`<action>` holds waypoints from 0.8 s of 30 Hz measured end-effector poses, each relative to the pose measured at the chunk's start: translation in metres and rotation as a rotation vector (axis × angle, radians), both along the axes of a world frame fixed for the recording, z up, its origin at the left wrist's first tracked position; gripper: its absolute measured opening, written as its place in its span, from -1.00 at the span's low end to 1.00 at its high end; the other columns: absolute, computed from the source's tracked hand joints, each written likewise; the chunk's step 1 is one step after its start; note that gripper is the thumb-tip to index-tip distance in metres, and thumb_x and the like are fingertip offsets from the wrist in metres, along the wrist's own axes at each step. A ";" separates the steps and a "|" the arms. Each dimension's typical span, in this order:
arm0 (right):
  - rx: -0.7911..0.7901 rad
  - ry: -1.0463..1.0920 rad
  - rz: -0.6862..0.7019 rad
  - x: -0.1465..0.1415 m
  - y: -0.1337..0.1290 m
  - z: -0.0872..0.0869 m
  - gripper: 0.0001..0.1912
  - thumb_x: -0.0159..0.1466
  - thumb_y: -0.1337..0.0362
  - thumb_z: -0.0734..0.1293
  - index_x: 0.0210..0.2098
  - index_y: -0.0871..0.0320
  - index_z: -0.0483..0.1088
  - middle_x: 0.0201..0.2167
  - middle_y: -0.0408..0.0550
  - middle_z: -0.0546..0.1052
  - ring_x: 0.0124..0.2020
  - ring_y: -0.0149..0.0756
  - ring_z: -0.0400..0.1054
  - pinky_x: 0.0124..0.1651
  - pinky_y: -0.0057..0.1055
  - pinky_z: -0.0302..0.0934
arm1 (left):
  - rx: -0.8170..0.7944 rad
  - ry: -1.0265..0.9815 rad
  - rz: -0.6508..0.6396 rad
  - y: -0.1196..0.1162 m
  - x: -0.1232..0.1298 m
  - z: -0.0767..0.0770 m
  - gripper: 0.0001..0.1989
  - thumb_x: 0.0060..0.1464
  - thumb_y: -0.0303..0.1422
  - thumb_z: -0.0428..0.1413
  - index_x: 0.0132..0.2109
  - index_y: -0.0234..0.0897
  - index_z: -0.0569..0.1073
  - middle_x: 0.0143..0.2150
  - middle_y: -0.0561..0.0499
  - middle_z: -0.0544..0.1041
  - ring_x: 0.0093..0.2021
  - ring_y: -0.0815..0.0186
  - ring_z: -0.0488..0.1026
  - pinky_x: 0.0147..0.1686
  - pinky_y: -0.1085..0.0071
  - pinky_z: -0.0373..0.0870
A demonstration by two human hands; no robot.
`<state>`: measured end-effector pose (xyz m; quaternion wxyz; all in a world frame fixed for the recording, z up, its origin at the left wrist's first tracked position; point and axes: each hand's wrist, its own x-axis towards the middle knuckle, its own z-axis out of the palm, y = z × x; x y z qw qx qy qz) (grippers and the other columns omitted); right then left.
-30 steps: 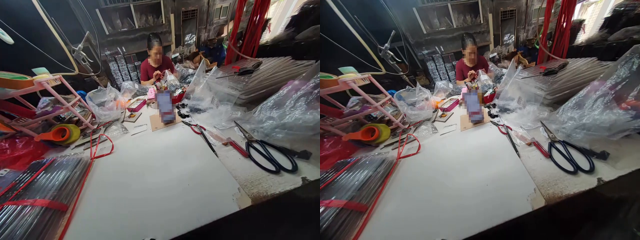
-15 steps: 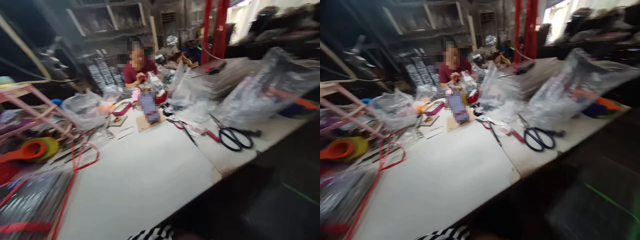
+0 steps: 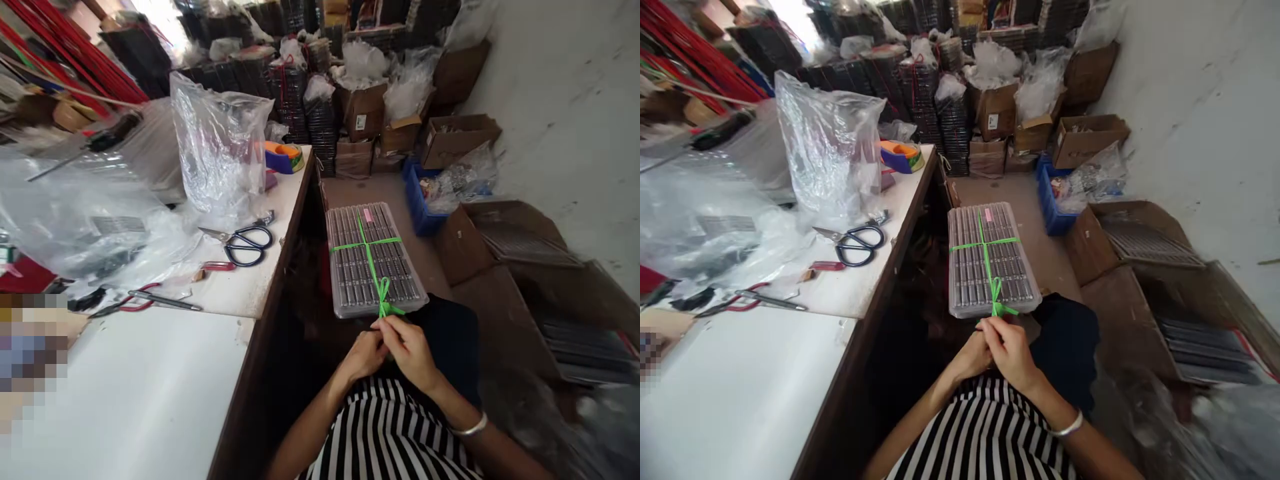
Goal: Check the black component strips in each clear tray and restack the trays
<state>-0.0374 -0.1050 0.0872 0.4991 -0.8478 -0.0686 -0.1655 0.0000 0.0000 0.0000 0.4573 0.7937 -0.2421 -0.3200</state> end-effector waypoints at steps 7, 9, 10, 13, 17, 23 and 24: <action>-0.178 -0.157 0.152 0.046 0.015 0.038 -0.74 0.41 0.29 0.12 -0.32 0.20 0.38 -0.46 -0.11 0.41 -0.42 -0.38 0.33 -0.32 -0.49 0.22 | 0.122 -0.048 0.250 0.018 0.004 -0.003 -0.67 0.13 -0.37 -0.02 0.01 -0.30 0.47 -0.03 -0.16 0.52 0.01 0.07 0.42 0.02 0.20 0.32; -0.338 -0.242 0.260 0.077 0.046 0.056 -0.72 0.41 0.33 0.10 -0.31 0.23 0.38 -0.40 -0.05 0.38 -0.35 -0.34 0.30 -0.22 -0.43 0.22 | 0.115 -0.070 0.299 0.025 0.004 -0.004 -0.63 0.13 -0.38 -0.03 0.07 -0.29 0.43 0.03 -0.17 0.49 0.06 0.06 0.38 0.07 0.18 0.29; -0.443 -0.258 0.309 0.096 0.064 0.064 -0.73 0.41 0.35 0.10 -0.28 0.25 0.39 -0.35 -0.01 0.38 -0.29 -0.30 0.29 -0.15 -0.39 0.22 | 0.105 -0.081 0.312 0.028 0.004 -0.003 -0.61 0.12 -0.39 -0.03 0.09 -0.30 0.42 0.05 -0.17 0.47 0.07 0.07 0.37 0.09 0.18 0.28; -0.643 -0.240 0.402 0.153 0.119 0.083 -0.80 0.36 0.44 0.14 -0.24 0.30 0.40 -0.17 0.10 0.36 -0.10 -0.20 0.24 0.04 -0.31 0.15 | 0.046 -0.115 0.302 0.032 0.002 -0.003 -0.54 0.10 -0.39 0.00 0.16 -0.32 0.37 0.13 -0.17 0.40 0.13 0.11 0.33 0.16 0.22 0.22; -0.719 -0.131 0.431 0.207 0.173 0.096 -0.71 0.25 0.61 0.09 -0.15 0.41 0.37 -0.16 0.26 0.36 -0.10 -0.09 0.25 0.00 -0.19 0.17 | -0.021 -0.140 0.240 0.032 -0.003 -0.007 -0.48 0.07 -0.36 0.06 0.21 -0.30 0.33 0.16 -0.18 0.33 0.17 0.10 0.27 0.20 0.18 0.17; -0.669 0.083 0.596 0.203 0.152 0.109 -0.49 0.10 0.47 0.34 0.06 0.29 0.23 -0.33 0.00 0.40 -0.32 -0.21 0.30 -0.28 -0.39 0.21 | -0.133 -0.142 0.200 0.024 -0.002 -0.020 -0.51 0.11 -0.32 0.07 0.19 -0.34 0.34 0.17 -0.22 0.30 0.20 0.08 0.23 0.22 0.16 0.13; -0.631 0.101 0.611 0.194 0.136 0.108 -0.43 0.09 0.46 0.35 0.09 0.27 0.19 -0.35 -0.07 0.39 -0.34 -0.27 0.29 -0.29 -0.43 0.21 | -0.154 -0.139 0.205 0.021 -0.001 -0.022 -0.51 0.11 -0.33 0.07 0.18 -0.34 0.34 0.17 -0.21 0.31 0.20 0.09 0.22 0.22 0.16 0.12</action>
